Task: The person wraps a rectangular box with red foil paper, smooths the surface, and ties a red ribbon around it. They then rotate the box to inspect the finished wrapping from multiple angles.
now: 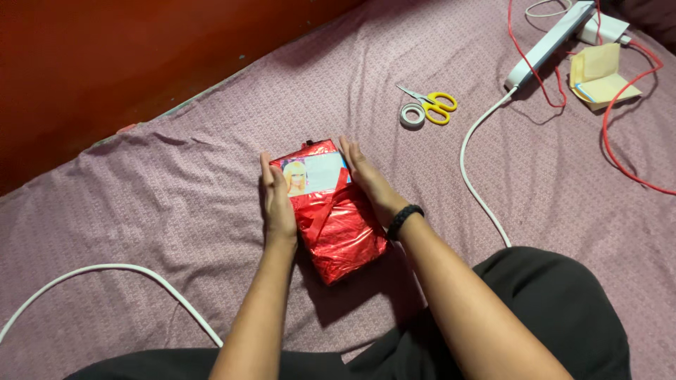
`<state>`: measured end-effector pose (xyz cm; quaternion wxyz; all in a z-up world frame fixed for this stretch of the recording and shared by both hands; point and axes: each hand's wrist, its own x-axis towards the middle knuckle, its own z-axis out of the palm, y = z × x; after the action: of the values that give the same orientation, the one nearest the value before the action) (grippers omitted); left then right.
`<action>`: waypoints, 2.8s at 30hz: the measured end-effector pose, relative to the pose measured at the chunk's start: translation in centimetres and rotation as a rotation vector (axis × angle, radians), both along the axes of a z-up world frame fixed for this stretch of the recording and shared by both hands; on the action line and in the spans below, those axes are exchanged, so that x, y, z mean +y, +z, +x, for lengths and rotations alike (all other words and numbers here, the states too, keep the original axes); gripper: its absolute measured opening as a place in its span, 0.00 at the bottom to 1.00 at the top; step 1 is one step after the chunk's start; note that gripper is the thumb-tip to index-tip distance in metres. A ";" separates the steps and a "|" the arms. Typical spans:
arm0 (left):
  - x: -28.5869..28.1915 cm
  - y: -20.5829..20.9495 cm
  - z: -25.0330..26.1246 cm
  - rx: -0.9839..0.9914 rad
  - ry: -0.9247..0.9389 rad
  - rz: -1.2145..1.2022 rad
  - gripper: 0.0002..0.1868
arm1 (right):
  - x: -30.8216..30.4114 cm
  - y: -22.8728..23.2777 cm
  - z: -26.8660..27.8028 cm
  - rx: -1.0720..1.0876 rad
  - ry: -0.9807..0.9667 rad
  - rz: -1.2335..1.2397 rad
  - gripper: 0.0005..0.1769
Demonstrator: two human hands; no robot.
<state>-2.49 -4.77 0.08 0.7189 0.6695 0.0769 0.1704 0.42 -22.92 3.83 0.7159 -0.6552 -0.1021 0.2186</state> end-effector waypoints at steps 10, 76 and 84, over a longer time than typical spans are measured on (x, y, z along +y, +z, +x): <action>0.4 -2.2 1.3 -0.008 -0.004 -0.020 0.42 | 0.1 -1.3 0.3 0.096 -0.070 0.061 0.58; -0.2 16.0 -2.3 -0.247 0.130 0.307 0.15 | -4.2 15.6 -8.5 -0.704 0.013 -0.187 0.16; -0.5 18.2 -5.0 -0.333 -0.004 0.499 0.13 | -3.5 17.2 -8.1 -1.016 -0.104 -0.451 0.12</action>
<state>-7.52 -5.31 18.26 0.5351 0.7885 -0.0878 0.2904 -7.66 -26.42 21.08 0.4286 -0.8193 -0.3526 -0.1437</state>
